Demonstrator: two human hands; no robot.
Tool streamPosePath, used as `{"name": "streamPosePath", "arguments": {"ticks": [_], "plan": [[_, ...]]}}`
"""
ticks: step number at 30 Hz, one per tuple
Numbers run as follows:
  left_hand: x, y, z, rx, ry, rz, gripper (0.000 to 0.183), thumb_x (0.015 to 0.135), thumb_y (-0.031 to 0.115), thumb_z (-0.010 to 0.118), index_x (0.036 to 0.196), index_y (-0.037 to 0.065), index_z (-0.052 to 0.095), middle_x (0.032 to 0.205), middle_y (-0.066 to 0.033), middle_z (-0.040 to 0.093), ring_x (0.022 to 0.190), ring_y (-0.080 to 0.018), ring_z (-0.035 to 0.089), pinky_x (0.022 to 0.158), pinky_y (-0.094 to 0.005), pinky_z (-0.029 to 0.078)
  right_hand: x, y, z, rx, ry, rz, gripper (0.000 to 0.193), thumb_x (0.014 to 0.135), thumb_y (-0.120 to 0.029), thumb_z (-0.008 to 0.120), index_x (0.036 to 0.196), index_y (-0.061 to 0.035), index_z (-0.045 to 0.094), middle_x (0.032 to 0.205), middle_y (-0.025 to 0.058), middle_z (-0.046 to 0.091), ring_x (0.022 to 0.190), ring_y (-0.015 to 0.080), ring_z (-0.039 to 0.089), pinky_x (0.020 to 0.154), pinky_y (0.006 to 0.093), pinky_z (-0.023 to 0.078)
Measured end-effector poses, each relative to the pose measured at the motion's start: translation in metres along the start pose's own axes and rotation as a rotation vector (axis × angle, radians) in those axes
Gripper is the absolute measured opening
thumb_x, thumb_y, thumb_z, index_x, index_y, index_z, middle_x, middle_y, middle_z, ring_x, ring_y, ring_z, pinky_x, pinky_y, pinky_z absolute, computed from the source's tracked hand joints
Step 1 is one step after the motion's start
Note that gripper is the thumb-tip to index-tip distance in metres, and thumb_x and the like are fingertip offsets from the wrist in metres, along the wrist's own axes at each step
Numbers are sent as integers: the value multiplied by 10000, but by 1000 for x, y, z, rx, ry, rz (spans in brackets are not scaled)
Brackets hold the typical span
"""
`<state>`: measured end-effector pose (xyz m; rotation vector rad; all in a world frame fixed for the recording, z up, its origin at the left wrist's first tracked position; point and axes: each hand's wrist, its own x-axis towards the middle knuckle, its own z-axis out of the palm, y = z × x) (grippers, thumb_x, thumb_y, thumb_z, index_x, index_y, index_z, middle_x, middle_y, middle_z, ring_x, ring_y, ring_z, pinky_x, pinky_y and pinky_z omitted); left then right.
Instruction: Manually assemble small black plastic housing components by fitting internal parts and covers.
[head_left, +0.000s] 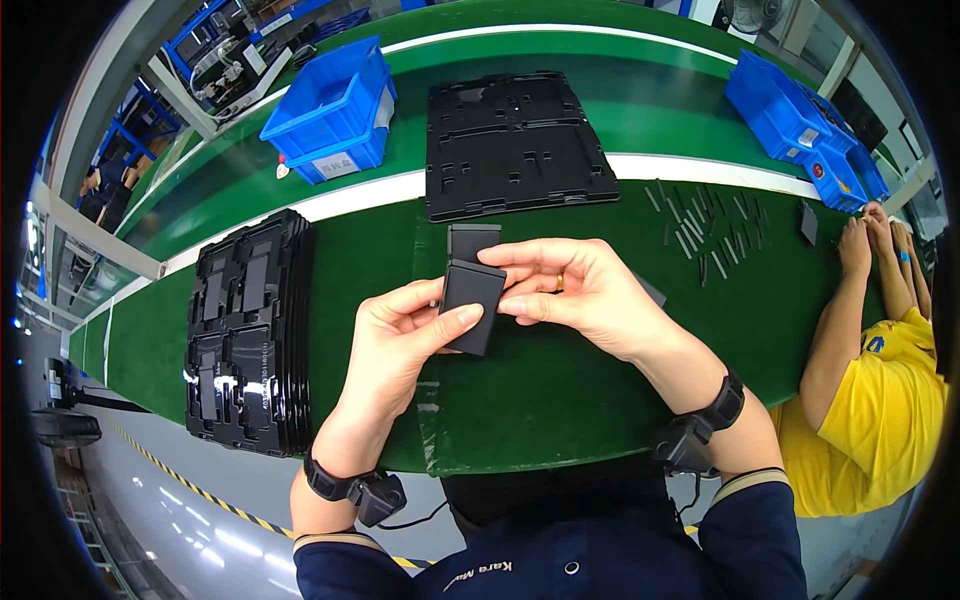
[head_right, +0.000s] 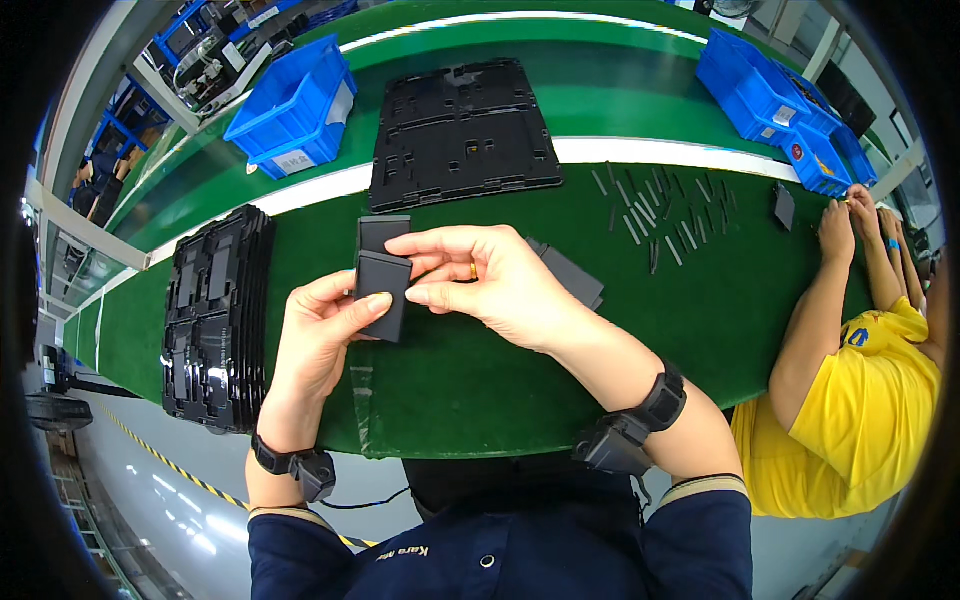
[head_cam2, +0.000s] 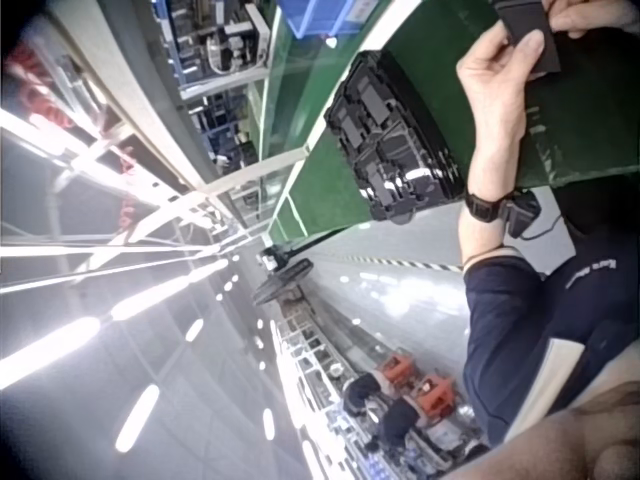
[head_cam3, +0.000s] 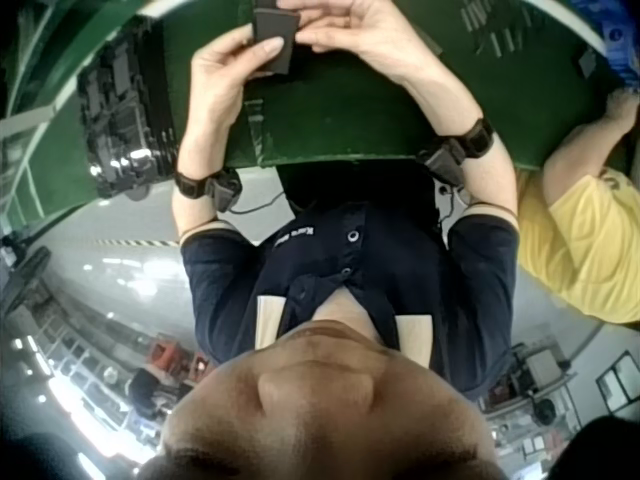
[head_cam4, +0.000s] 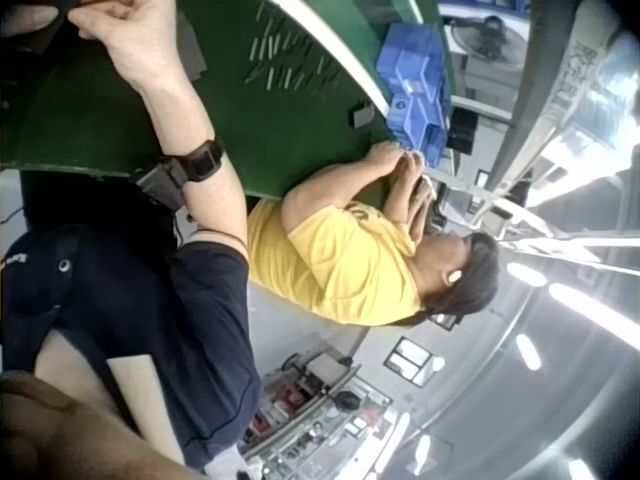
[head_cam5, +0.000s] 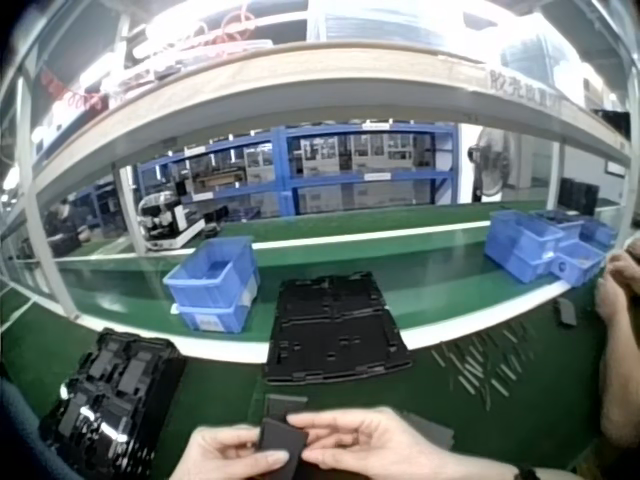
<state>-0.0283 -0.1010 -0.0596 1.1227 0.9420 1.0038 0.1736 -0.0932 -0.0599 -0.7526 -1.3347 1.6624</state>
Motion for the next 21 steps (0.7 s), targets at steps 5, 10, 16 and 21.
{"name": "streamPosePath", "arguments": {"ticks": [5,10,16,21], "plan": [[-8,4,-2,81,16,56,280,765,8,679,1035,-40,627,889,-42,590,831,-128,609,703,-224,514,0,-2,13,-131,65,-4,346,795,-17,639,1135,2,575,920,77,630,829,121,611,735,225,495],[-40,31,-21,533,221,373,269,727,27,708,986,-20,653,814,-38,589,733,-90,584,629,-198,484,-15,2,8,-264,267,-144,208,808,-32,637,1007,27,618,844,69,646,763,113,623,689,219,508],[-117,52,-142,515,720,230,494,652,-19,731,1125,-19,590,816,-41,660,619,-32,520,608,-174,434,-12,0,30,-336,158,-171,124,788,-22,656,909,6,654,790,49,645,691,90,611,642,208,503],[-122,39,-158,585,761,57,630,636,39,770,1221,24,536,709,73,498,611,-21,436,619,-162,368,-11,1,33,-352,129,-161,89,795,-23,646,878,1,664,774,50,641,676,96,610,629,216,506]]}}
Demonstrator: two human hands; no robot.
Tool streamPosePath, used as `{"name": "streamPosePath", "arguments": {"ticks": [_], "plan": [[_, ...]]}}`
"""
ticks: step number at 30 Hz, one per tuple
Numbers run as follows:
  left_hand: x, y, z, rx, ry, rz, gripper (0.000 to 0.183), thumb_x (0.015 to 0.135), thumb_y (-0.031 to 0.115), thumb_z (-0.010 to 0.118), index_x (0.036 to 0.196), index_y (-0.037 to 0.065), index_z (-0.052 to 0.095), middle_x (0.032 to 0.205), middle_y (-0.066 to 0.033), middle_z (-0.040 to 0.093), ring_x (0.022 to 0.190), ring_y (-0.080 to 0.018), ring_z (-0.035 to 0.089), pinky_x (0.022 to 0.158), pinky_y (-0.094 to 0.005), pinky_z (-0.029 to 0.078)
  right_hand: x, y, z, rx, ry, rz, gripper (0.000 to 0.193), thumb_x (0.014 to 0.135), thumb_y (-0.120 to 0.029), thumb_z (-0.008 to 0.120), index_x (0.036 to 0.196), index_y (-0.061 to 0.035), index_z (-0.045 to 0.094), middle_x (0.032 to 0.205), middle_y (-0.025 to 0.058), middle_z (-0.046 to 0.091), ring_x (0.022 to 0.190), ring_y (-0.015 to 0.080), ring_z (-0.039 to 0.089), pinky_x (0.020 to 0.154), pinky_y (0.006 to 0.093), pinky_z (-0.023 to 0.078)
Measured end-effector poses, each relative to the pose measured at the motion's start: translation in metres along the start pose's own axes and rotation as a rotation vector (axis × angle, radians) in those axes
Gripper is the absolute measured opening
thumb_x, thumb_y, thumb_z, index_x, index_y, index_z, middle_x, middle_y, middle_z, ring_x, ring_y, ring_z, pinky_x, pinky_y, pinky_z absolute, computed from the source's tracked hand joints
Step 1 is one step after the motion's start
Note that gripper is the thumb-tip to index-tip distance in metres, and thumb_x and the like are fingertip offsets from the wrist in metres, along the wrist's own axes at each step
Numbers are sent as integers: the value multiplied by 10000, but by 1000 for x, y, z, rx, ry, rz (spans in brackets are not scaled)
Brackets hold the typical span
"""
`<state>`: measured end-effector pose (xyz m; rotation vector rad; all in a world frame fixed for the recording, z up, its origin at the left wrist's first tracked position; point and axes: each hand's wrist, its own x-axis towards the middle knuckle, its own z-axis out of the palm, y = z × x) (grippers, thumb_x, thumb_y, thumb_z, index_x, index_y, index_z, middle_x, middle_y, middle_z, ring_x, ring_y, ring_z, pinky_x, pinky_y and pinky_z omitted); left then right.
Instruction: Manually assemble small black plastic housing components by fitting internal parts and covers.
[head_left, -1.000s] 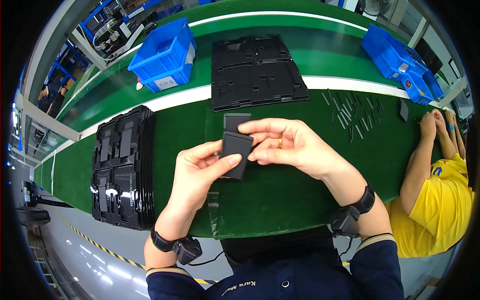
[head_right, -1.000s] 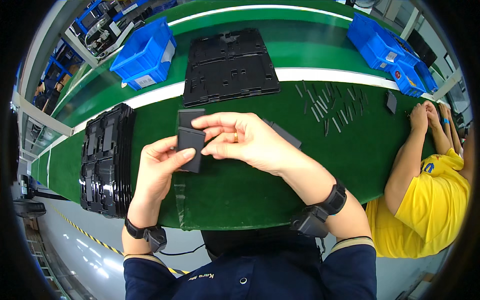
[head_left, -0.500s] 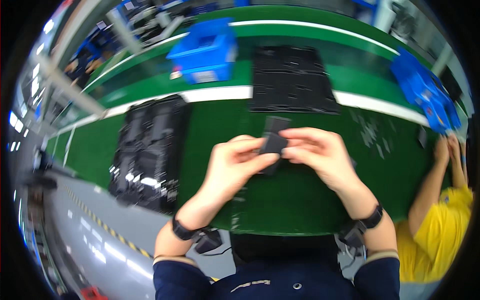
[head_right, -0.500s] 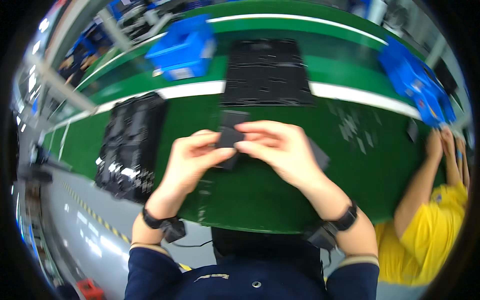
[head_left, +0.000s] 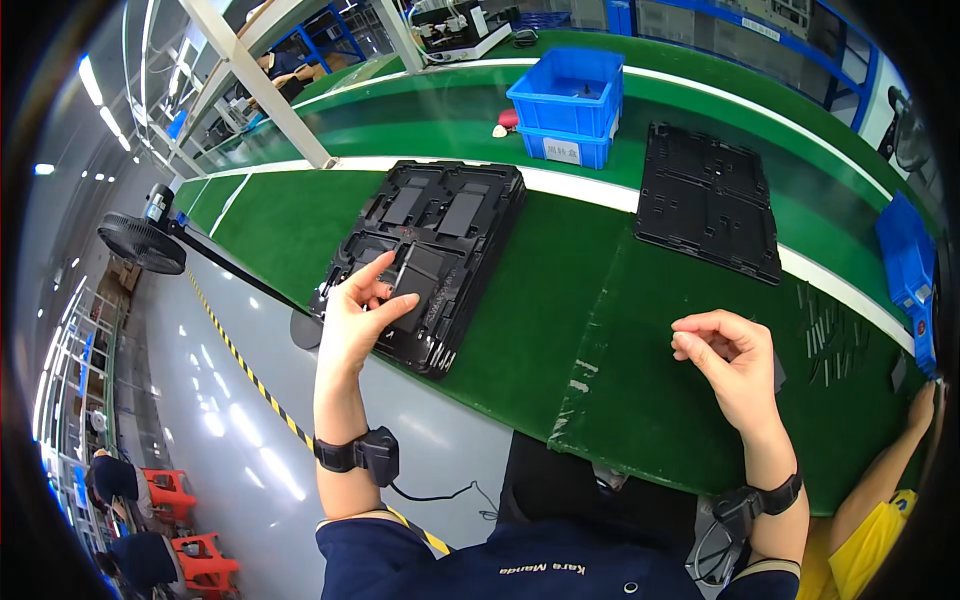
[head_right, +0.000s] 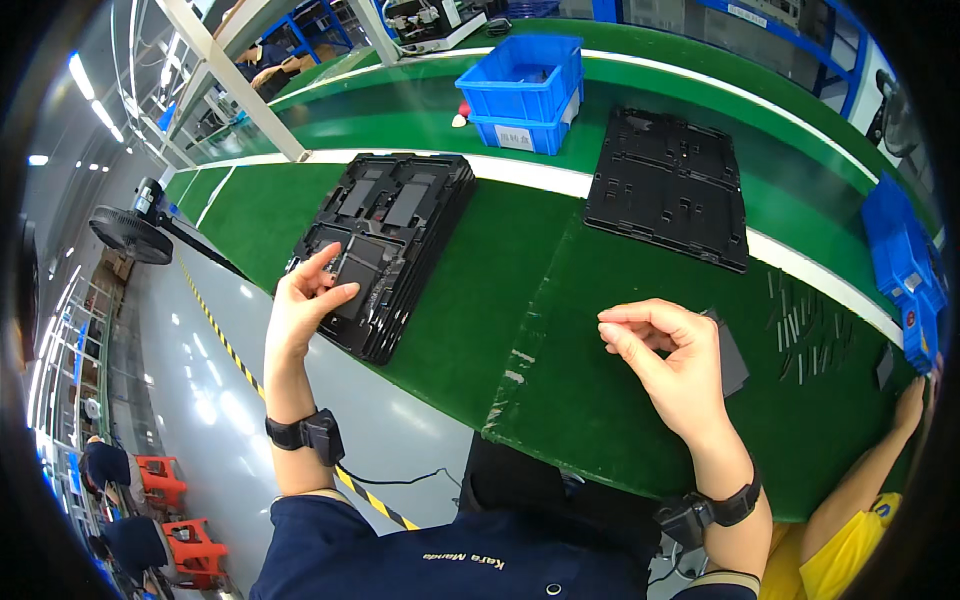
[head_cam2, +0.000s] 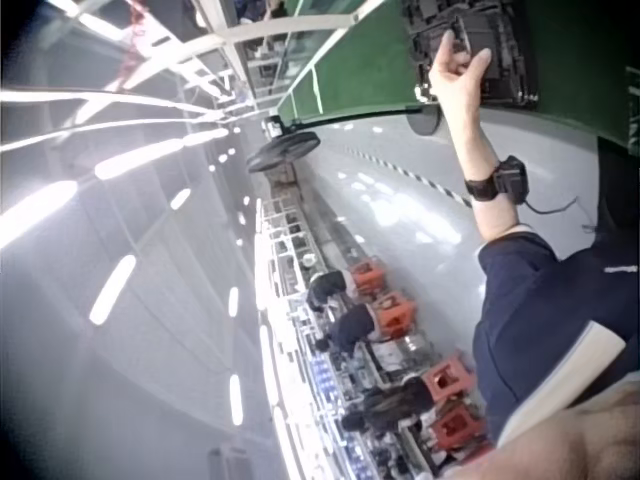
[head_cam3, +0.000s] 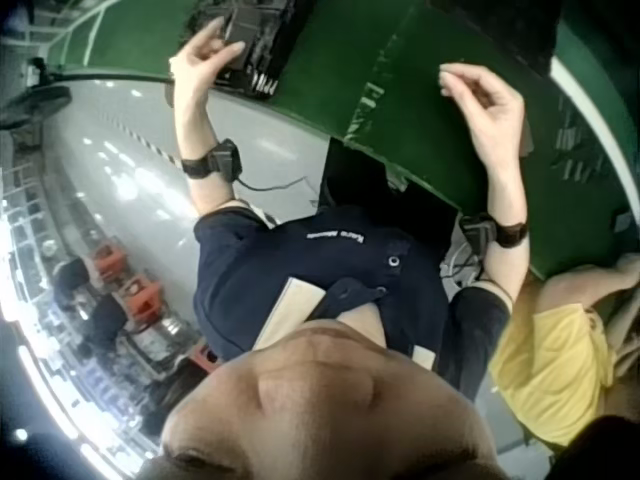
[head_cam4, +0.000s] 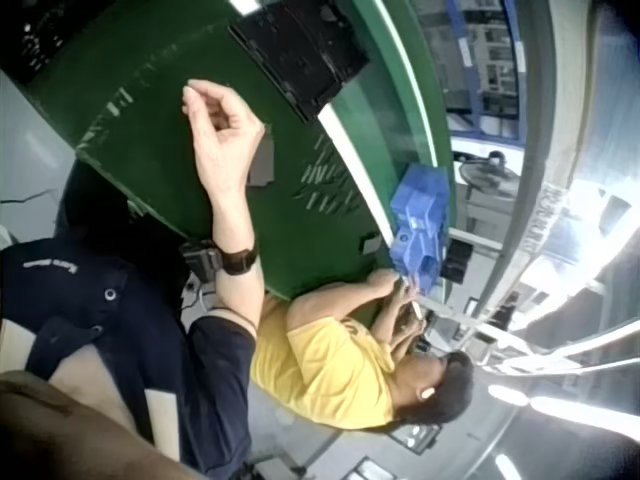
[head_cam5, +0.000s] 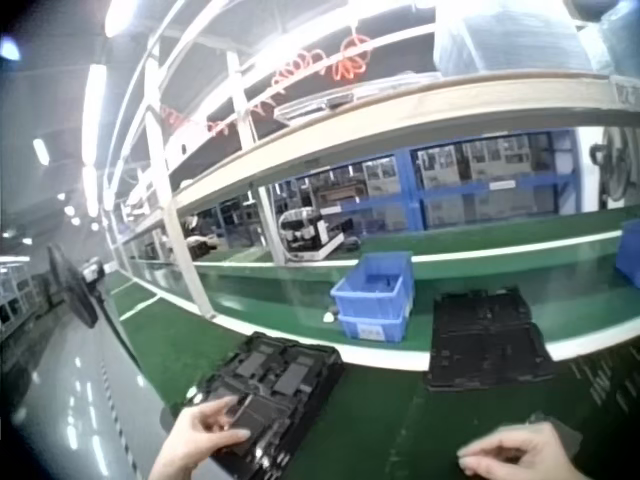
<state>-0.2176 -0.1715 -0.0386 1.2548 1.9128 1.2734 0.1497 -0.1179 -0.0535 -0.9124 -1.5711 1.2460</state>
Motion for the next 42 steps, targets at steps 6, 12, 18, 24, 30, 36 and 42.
{"name": "streamPosePath", "arguments": {"ticks": [6,12,18,24,30,36,42], "plan": [[-7,-2,4,445,214,310,676,605,128,791,1227,55,539,848,-11,559,765,-95,488,617,-200,391,-2,6,-9,6,25,10,88,795,-18,642,877,4,664,779,53,646,658,96,609,611,215,503],[-46,0,13,541,195,481,272,824,59,574,1087,6,612,1183,-143,566,1083,-264,550,917,-335,419,-1,0,-7,-84,-5,30,89,783,-15,650,867,8,665,758,60,648,661,94,613,604,209,499],[-58,-18,28,675,228,547,277,883,93,514,1134,-4,580,1192,-160,558,1170,-304,484,991,-364,357,-3,-6,-8,-116,-45,51,93,774,6,646,865,6,667,804,65,645,678,91,606,604,202,488],[-62,-7,28,462,505,522,282,897,81,483,1148,-15,567,1161,-169,569,1095,-291,535,937,-349,397,10,-55,-62,-329,145,-44,225,833,-118,602,1031,-14,628,921,46,635,819,92,577,724,224,451],[-64,-9,31,473,514,590,287,862,15,508,1139,-17,577,1119,-154,590,1073,-285,538,911,-341,409,95,-2,-142,-1020,151,224,506,809,-338,622,1142,37,556,1092,186,608,977,237,594,843,331,456],[-66,-28,35,644,293,657,246,838,59,543,1062,-11,617,1114,-122,606,1112,-297,518,949,-391,380,126,21,-130,-1242,213,584,446,720,-363,686,962,9,644,968,182,645,916,309,625,800,372,502],[-79,-20,31,554,501,687,299,835,65,537,1114,-27,592,1180,-169,559,1082,-324,521,932,-383,392,139,29,-123,-1436,168,655,223,649,-139,620,831,-22,674,826,152,671,807,265,663,745,344,526]]}}
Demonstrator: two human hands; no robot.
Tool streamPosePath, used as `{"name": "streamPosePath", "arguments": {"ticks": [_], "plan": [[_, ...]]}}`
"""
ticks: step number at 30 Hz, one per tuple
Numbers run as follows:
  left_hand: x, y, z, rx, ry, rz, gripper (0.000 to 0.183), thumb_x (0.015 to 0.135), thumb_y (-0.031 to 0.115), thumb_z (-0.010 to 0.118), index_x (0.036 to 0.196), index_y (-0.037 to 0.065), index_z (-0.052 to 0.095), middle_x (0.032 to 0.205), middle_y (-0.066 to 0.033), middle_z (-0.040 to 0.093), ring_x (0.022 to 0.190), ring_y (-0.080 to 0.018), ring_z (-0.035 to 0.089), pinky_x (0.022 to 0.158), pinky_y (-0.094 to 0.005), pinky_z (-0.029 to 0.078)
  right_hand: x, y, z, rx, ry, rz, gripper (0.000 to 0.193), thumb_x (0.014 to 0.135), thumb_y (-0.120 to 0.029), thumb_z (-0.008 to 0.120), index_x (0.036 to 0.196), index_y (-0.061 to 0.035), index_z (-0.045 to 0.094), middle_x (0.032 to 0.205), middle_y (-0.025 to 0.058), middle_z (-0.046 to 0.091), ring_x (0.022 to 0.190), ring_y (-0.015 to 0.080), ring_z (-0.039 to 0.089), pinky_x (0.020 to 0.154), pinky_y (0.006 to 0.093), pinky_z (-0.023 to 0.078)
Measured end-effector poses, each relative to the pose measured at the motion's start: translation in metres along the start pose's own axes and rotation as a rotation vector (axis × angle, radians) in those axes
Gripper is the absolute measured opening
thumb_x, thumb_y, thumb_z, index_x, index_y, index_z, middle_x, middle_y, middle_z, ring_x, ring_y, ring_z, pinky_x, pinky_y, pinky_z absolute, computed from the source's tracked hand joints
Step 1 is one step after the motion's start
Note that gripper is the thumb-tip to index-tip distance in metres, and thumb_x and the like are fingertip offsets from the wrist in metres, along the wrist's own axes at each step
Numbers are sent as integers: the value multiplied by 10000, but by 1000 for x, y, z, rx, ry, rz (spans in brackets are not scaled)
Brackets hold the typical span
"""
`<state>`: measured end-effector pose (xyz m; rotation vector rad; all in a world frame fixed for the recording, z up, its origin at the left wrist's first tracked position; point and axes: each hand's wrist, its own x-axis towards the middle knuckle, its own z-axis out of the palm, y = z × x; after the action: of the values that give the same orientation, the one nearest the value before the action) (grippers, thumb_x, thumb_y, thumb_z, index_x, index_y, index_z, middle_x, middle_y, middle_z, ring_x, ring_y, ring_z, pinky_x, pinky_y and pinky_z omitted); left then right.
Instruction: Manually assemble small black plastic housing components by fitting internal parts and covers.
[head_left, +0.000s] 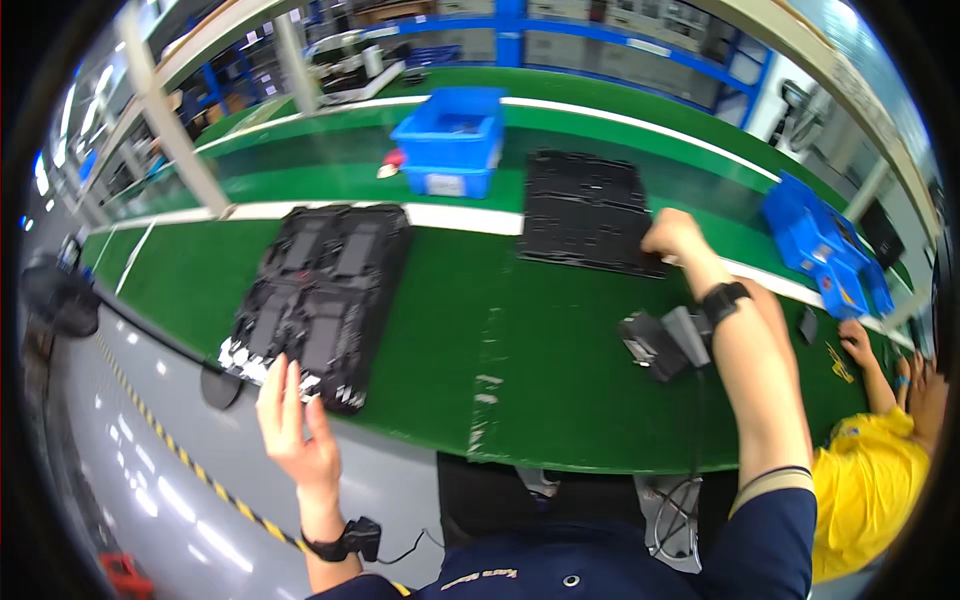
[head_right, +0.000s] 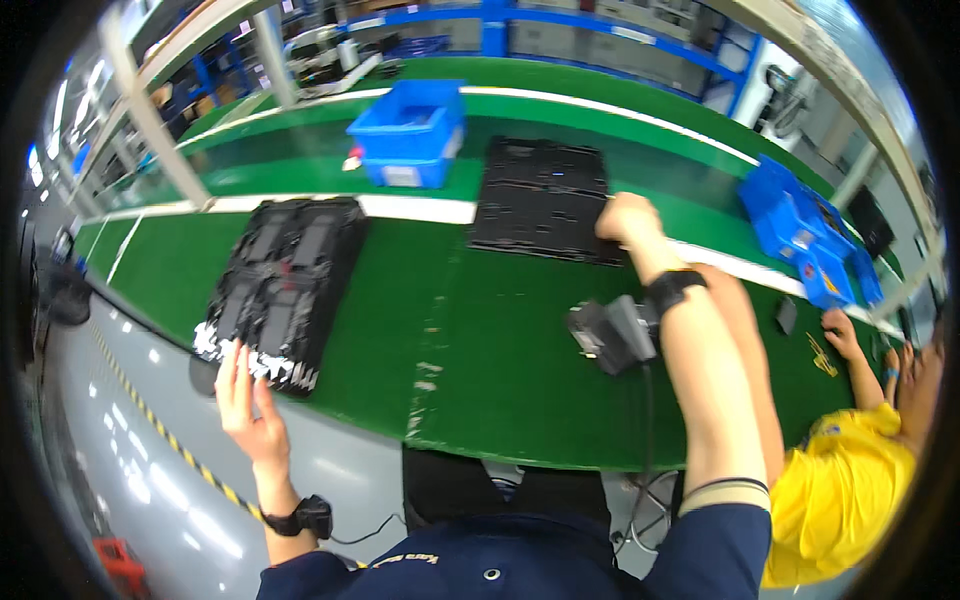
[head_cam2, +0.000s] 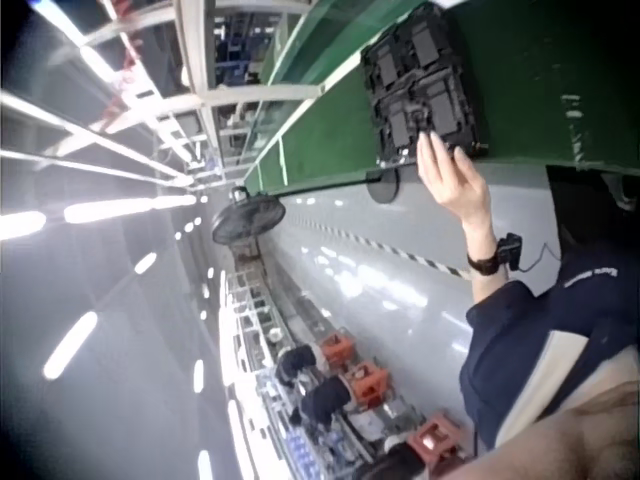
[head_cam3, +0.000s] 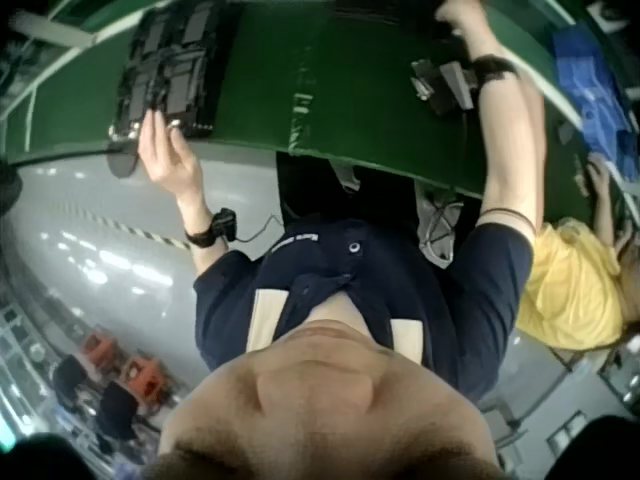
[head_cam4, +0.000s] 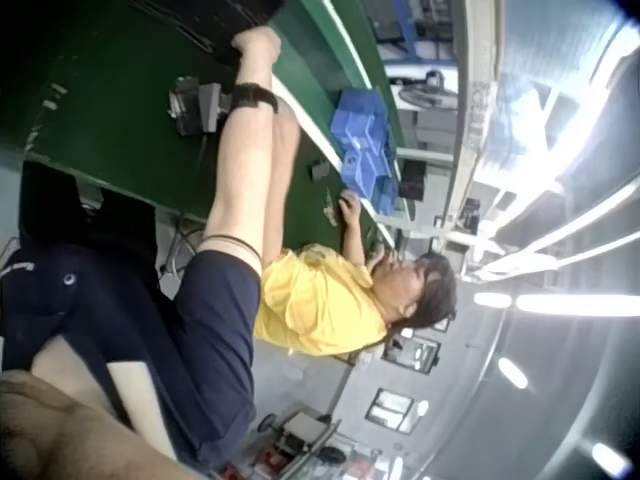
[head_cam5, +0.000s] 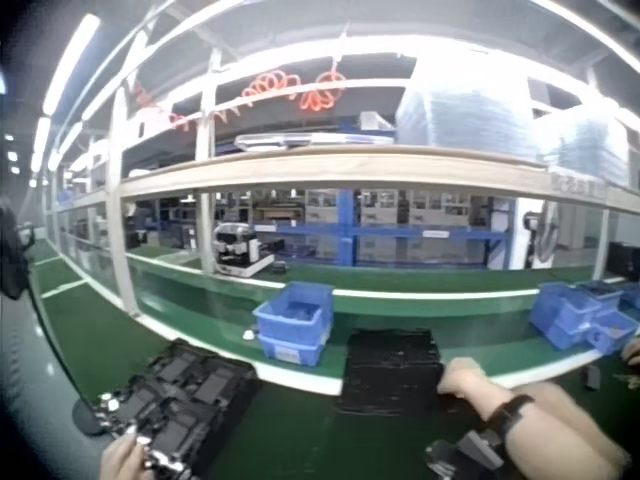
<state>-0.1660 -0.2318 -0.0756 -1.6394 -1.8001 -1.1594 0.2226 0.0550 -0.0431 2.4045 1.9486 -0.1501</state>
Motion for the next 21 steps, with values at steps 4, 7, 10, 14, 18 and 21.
{"name": "streamPosePath", "arguments": {"ticks": [4,7,10,14,18,21], "plan": [[-1,-2,-1,-51,114,17,265,813,34,552,1060,-40,613,1109,-164,591,1011,-309,558,891,-368,425,28,36,0,319,-218,190,184,609,-121,684,593,16,561,612,148,600,539,256,615,489,384,525],[-6,-9,-12,-13,153,-5,240,800,19,561,1021,-43,627,1073,-157,607,981,-299,571,866,-357,442,29,28,-1,404,-341,245,177,662,-95,653,646,-5,501,556,96,495,438,198,477,524,449,531],[-7,-16,-14,-5,161,-32,224,785,5,580,996,-39,638,1047,-150,617,966,-290,575,859,-351,447,31,32,-9,510,-398,270,188,641,-139,670,611,-39,513,553,48,469,473,182,478,641,484,535],[-8,-19,-13,-21,173,-69,229,774,-5,593,997,-32,640,1040,-147,618,968,-286,575,861,-350,447,13,36,-32,950,-300,180,237,616,-124,648,802,-46,523,717,40,569,643,213,602,714,430,517],[-2,-9,-12,-85,158,-51,249,747,-29,620,995,-27,642,1033,-147,620,954,-279,584,849,-345,458,17,73,-43,1369,-333,28,159,726,-93,617,867,-56,555,833,74,609,735,189,614,699,367,509],[6,3,-4,-240,74,-77,249,797,-13,588,1043,-19,628,1090,-150,605,993,-249,590,875,-322,451,-86,36,-85,1398,-284,-162,309,778,-71,592,1075,-16,527,958,67,621,848,161,623,788,320,494]]}}
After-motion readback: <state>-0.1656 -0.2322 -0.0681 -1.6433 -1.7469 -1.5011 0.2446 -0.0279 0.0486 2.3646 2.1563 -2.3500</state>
